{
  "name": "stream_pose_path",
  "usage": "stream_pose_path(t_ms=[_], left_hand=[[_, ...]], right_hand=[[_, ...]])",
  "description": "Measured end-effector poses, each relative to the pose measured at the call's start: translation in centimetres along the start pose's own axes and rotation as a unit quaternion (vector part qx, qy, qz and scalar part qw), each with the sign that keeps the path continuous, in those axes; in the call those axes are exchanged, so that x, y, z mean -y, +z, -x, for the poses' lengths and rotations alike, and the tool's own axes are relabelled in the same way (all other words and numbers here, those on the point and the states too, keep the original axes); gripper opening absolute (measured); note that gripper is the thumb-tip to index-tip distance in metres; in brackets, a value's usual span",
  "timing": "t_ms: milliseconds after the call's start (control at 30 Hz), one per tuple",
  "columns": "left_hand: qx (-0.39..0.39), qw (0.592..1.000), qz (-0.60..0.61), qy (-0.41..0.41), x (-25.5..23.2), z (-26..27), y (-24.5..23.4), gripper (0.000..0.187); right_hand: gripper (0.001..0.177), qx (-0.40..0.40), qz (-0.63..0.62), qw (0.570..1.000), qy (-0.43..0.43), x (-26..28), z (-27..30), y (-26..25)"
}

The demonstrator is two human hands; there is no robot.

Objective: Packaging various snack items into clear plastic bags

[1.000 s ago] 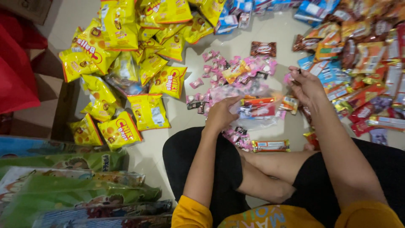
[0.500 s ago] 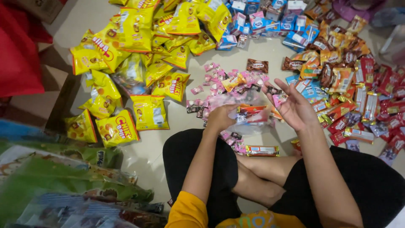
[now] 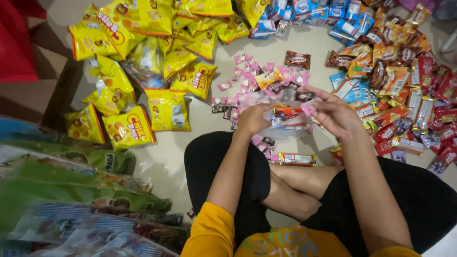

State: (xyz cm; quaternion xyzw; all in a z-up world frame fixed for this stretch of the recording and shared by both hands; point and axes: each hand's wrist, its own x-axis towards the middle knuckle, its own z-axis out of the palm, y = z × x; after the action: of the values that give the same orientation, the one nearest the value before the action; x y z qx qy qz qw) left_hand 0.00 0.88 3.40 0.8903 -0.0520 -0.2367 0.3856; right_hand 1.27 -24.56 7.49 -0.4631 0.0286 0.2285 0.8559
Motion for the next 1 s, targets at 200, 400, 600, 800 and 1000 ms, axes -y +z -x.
stream_pose_path(t_ms=[200, 400, 600, 800, 1000], left_hand=[[-0.001, 1.0, -0.003, -0.014, 0.0, -0.1, 0.3, 0.067], [-0.006, 1.0, 0.008, 0.002, 1.3, -1.0, 1.0, 0.07], [-0.015, 1.0, 0.0, 0.009, 1.5, -1.2, 1.3, 0.071], [-0.038, 0.999, -0.035, 0.016, 5.2, -5.5, 5.6, 0.072], [0.022, 0.994, 0.096, -0.056, 1.7, -2.2, -2.2, 0.054]], right_hand=[[0.051, -0.055, 0.202, 0.974, 0.085, -5.1, -2.9, -4.9], [0.053, -0.101, 0.27, 0.952, 0.106, -3.9, -2.8, 0.0], [0.03, -0.094, 0.39, 0.902, 0.16, -4.7, -3.5, -1.9], [0.034, -0.158, 0.884, 0.439, 0.008, -7.7, -5.3, -10.2], [0.056, -0.127, 0.764, 0.614, 0.15, -6.3, -4.0, -8.9]])
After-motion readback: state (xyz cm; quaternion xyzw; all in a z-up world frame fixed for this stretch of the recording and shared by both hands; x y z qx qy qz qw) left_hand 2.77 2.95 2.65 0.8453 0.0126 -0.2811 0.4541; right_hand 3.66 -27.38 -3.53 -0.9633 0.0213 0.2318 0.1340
